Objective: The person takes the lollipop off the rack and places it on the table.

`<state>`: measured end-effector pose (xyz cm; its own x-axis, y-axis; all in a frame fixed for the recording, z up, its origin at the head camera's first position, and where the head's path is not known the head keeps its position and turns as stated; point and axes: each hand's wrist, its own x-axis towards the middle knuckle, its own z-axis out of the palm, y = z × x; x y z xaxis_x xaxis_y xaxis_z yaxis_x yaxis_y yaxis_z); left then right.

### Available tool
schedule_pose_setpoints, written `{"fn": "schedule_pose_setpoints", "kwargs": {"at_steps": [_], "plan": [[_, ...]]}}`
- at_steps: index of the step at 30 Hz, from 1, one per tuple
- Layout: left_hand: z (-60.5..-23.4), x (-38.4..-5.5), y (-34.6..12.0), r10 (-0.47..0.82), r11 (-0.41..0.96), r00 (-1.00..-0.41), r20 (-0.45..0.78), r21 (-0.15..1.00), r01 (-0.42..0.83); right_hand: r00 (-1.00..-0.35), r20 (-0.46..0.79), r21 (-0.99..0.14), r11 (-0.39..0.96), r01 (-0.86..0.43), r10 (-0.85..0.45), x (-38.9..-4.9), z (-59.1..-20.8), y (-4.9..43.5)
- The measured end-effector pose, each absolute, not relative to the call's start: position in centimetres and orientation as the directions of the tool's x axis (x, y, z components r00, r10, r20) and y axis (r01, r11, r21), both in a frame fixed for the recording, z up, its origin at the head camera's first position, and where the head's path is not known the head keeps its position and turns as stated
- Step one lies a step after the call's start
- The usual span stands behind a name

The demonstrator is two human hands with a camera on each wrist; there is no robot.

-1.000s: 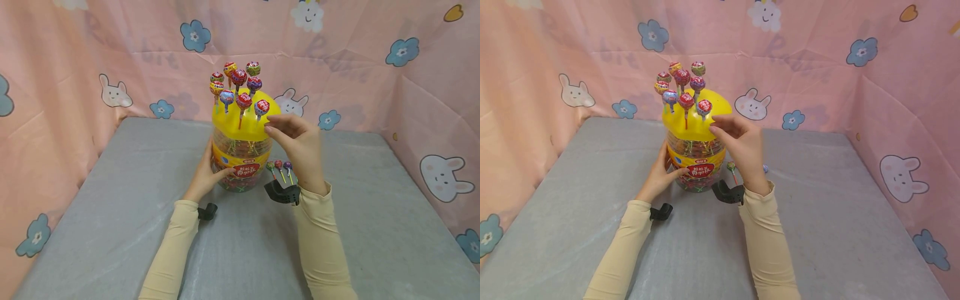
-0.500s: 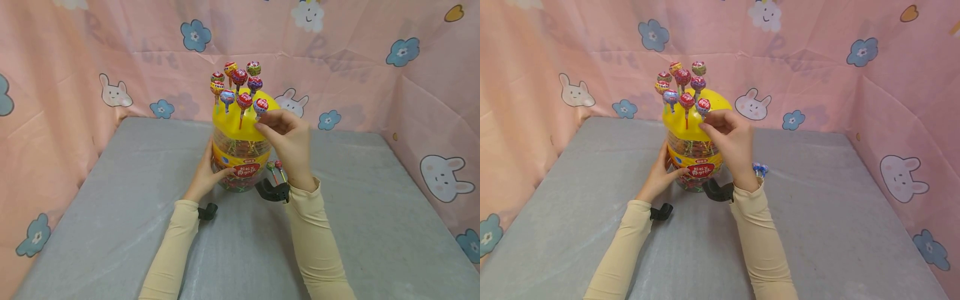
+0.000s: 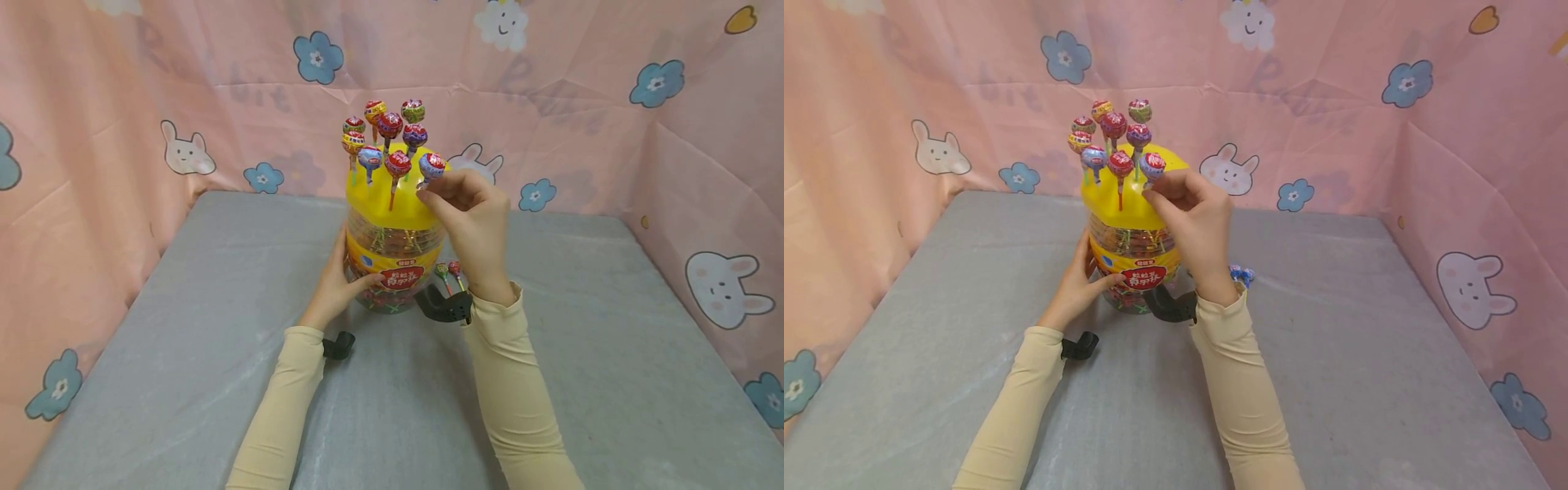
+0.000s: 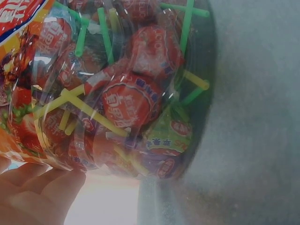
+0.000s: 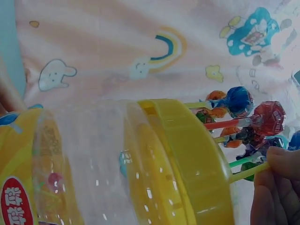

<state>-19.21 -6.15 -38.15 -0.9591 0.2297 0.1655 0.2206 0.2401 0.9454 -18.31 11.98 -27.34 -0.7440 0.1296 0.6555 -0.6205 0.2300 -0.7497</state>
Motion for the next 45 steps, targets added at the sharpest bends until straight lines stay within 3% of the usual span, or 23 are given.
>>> {"fn": "schedule_pose_setpoints", "kwargs": {"at_steps": [7,15,22,30,35,40,45], "plan": [[-41.3,-21.3,-6.3,0.218,0.224,-0.956,0.194,0.944,0.243,-0.708,0.681,-0.733,0.174,-0.658,0.187,-18.3,-27.4,13.2],[-41.4,-21.2,-6.3,0.208,0.236,-0.958,0.198,0.940,0.246,-0.756,0.596,-0.783,-0.010,-0.622,0.272,-17.8,-28.5,16.4],[-41.5,-21.3,-6.3,0.208,0.231,-0.954,0.216,0.937,0.263,-0.772,0.533,-0.802,-0.085,-0.591,0.346,-17.6,-29.9,19.4],[-41.1,-21.1,-6.3,0.221,0.226,-0.953,0.207,0.940,0.257,-0.794,0.429,-0.865,-0.056,-0.498,0.431,-17.8,-32.7,22.5],[-38.9,-19.7,-6.2,0.232,0.229,-0.955,0.184,0.944,0.237,-0.829,0.336,-0.914,-0.059,-0.402,0.447,-18.1,-34.1,23.9],[-37.8,-18.8,-6.2,0.236,0.233,-0.955,0.179,0.944,0.234,-0.856,0.278,-0.943,-0.047,-0.330,0.437,-18.2,-34.7,25.2],[-37.6,-18.8,-6.2,0.233,0.229,-0.958,0.166,0.948,0.221,-0.905,0.209,-0.978,0.070,-0.197,0.371,-18.1,-35.4,26.4]]}}
